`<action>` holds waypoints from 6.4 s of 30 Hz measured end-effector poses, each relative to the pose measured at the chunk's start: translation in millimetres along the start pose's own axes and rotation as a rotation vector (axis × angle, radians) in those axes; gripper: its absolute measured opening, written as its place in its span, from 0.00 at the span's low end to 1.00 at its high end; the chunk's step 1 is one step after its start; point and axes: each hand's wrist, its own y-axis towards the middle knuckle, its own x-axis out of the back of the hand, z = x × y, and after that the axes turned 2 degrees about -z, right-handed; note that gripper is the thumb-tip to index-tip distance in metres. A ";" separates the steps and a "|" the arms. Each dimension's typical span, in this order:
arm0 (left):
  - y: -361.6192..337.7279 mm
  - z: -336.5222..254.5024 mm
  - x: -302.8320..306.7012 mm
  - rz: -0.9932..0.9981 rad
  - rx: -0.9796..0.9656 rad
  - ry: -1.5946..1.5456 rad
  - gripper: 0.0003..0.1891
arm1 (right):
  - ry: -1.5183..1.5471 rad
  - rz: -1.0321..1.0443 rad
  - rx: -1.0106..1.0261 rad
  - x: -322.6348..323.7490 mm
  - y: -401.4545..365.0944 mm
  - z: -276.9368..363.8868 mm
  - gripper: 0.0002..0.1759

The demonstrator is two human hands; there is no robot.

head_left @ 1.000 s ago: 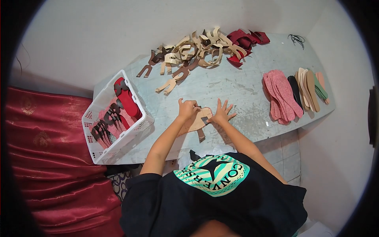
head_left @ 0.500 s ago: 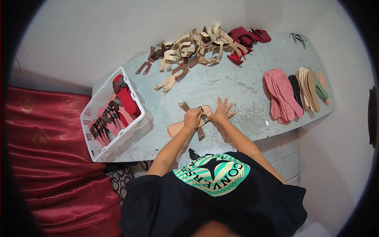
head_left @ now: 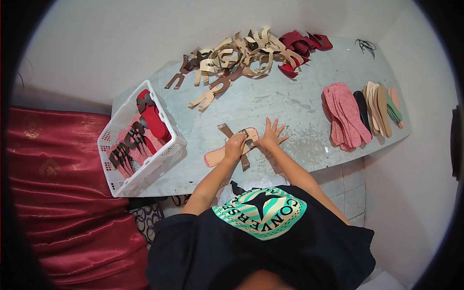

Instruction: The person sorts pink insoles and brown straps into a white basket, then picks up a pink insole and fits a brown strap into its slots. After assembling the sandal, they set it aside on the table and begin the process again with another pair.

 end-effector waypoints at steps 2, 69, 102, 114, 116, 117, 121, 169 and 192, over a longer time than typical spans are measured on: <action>-1.1 0.5 -1.2 0.008 0.004 0.004 0.10 | -0.002 0.005 -0.003 0.6 0.0 -0.2 0.69; -68.3 -23.5 65.1 0.383 -0.019 -0.191 0.45 | -0.439 0.091 0.538 -22.5 -6.5 -17.2 0.26; -18.0 -22.2 53.3 -0.035 0.136 -0.240 0.08 | -0.406 0.098 0.524 -24.4 -3.3 -18.0 0.27; -9.8 -8.4 39.4 -0.006 0.380 -0.348 0.07 | -0.404 0.076 0.537 -26.1 -3.6 -20.0 0.27; -10.0 -4.7 36.1 -0.004 0.346 -0.314 0.07 | -0.406 0.075 0.536 -27.2 -3.2 -20.6 0.27; -9.9 -3.3 35.0 -0.004 0.345 -0.314 0.07 | -0.409 0.071 0.535 -27.0 -3.1 -20.3 0.27; -10.1 0.7 31.7 0.012 0.377 -0.285 0.08 | -0.411 0.085 0.527 -25.0 -3.9 -18.6 0.27; -9.6 -2.6 33.9 0.093 0.139 -0.001 0.14 | -0.400 0.001 0.586 -37.0 -3.5 -29.2 0.27; 0.6 12.9 34.3 0.258 0.258 -0.132 0.10 | -0.281 -0.304 1.450 -38.5 13.7 -43.1 0.33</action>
